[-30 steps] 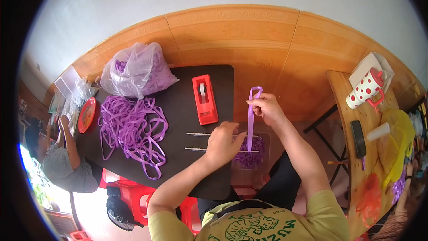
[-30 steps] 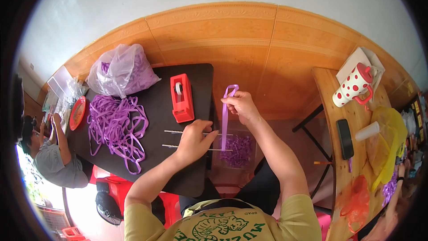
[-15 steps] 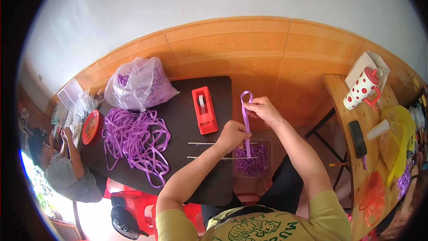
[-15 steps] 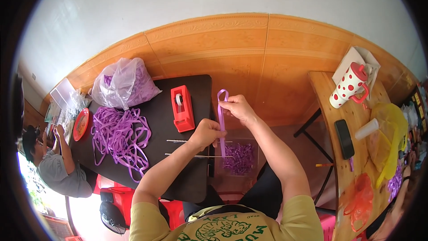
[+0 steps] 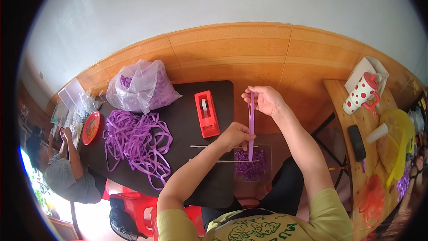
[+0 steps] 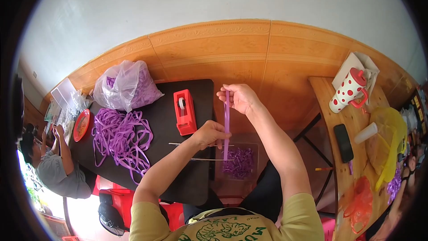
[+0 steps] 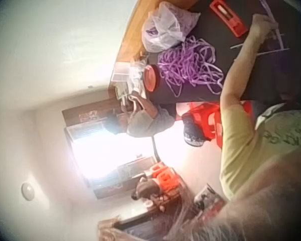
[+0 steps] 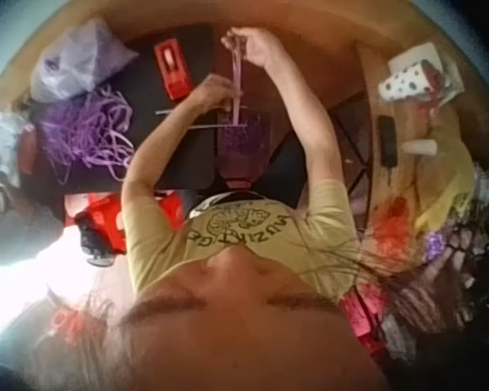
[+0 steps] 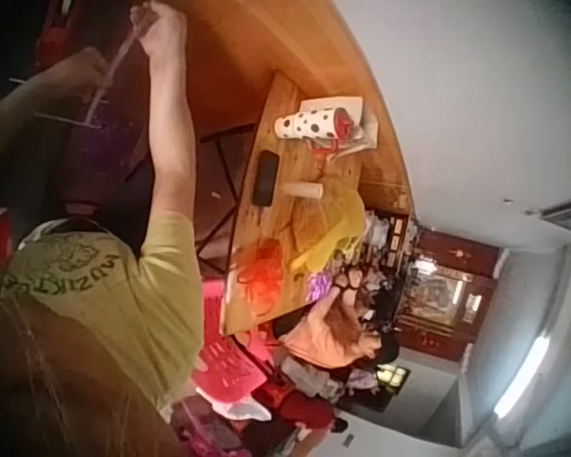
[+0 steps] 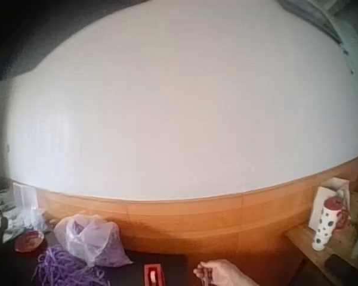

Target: Wrapping and weaving purple ribbons around two horizontal metal rods to create a pattern.

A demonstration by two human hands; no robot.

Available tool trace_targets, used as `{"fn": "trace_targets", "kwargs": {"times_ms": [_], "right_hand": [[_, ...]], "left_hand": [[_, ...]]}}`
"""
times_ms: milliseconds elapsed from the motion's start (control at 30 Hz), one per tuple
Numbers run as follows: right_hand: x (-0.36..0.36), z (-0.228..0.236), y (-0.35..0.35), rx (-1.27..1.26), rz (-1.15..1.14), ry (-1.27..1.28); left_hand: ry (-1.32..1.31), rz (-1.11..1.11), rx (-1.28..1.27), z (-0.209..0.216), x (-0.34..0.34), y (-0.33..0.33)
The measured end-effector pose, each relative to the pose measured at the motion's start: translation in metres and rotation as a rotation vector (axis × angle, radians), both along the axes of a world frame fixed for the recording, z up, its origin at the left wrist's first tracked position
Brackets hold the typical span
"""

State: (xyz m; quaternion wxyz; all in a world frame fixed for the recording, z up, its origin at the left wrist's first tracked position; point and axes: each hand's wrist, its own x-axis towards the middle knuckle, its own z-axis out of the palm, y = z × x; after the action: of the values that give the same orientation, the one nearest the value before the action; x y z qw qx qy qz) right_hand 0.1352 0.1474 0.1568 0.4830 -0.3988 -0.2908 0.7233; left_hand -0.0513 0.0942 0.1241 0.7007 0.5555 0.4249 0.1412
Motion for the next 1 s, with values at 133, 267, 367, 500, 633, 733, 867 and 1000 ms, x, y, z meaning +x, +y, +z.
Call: {"fn": "trace_targets", "kwargs": {"times_ms": [133, 267, 367, 500, 633, 733, 867, 1000], "right_hand": [[-0.004, 0.002, 0.001, 0.012, 0.032, 0.003], [0.0, -0.005, 0.004, 0.027, 0.058, 0.049], [-0.001, -0.006, 0.003, 0.048, 0.08, 0.074], [0.0, -0.005, 0.0, 0.088, 0.106, 0.115], [0.009, -0.007, 0.003, 0.066, 0.082, 0.117], [0.016, -0.01, 0.009, 0.018, 0.062, 0.07], [0.012, -0.001, 0.01, 0.006, 0.058, -0.078], [0.015, 0.003, 0.011, 0.106, 0.096, -0.24]], "left_hand": [[-0.046, 0.008, 0.013, 0.003, -0.004, -0.003], [-0.063, 0.009, 0.016, -0.001, -0.003, -0.002], [-0.073, 0.034, 0.013, -0.003, -0.006, -0.002], [-0.081, 0.052, -0.006, -0.005, -0.007, -0.001], [-0.097, 0.048, 0.003, -0.008, -0.006, 0.0], [-0.055, 0.058, 0.01, -0.006, -0.002, -0.002], [-0.048, 0.059, 0.031, -0.008, -0.004, -0.003], [-0.037, 0.056, 0.049, -0.011, -0.004, -0.003]]}}
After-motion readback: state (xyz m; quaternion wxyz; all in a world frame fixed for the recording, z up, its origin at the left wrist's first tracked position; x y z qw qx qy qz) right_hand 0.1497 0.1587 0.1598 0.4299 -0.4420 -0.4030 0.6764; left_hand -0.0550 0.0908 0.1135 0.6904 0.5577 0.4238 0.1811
